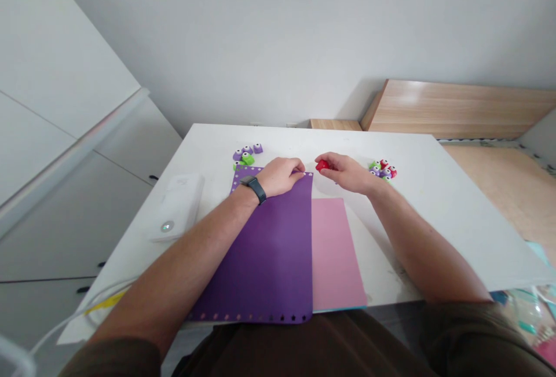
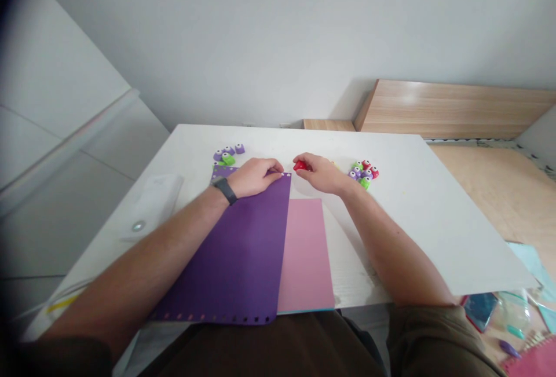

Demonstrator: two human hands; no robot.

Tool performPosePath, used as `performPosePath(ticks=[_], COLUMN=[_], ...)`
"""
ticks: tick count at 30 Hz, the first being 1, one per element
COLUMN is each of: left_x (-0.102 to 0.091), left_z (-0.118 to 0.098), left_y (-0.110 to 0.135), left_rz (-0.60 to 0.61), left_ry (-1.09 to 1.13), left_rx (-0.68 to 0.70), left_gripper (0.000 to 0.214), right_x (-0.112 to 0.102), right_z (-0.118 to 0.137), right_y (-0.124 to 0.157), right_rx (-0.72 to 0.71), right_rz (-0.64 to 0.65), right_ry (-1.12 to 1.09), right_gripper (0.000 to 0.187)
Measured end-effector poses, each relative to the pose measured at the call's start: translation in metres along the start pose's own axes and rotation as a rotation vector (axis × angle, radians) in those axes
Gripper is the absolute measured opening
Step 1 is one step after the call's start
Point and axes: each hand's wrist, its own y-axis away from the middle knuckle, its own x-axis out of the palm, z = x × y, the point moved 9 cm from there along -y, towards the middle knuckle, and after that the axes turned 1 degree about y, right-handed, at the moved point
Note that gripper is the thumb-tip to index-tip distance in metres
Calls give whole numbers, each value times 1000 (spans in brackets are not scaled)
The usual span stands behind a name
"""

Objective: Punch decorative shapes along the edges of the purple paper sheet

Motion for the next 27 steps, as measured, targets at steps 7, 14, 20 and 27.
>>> performPosePath(ticks=[7,14,20,27], left_x=[-4,-1,-1,-1], left_z=[-4,-7,-9,-10], left_y=[2,3,3,3], left_rz=[-5,7,0,-1], left_ry=[-5,3,6,1], left_rx=[2,12,31,34], left_gripper=[22,21,20,19], right_x=[-8,-7,-8,-18], right_z=[-11,-10,-15,-31], right_y=[22,43,48,51], right_rx=[145,190,165,224], right_rz=[-108,-76,-43,-109], right_ry=[-536,-841,-884,-715], right_gripper=[39,31,27,34])
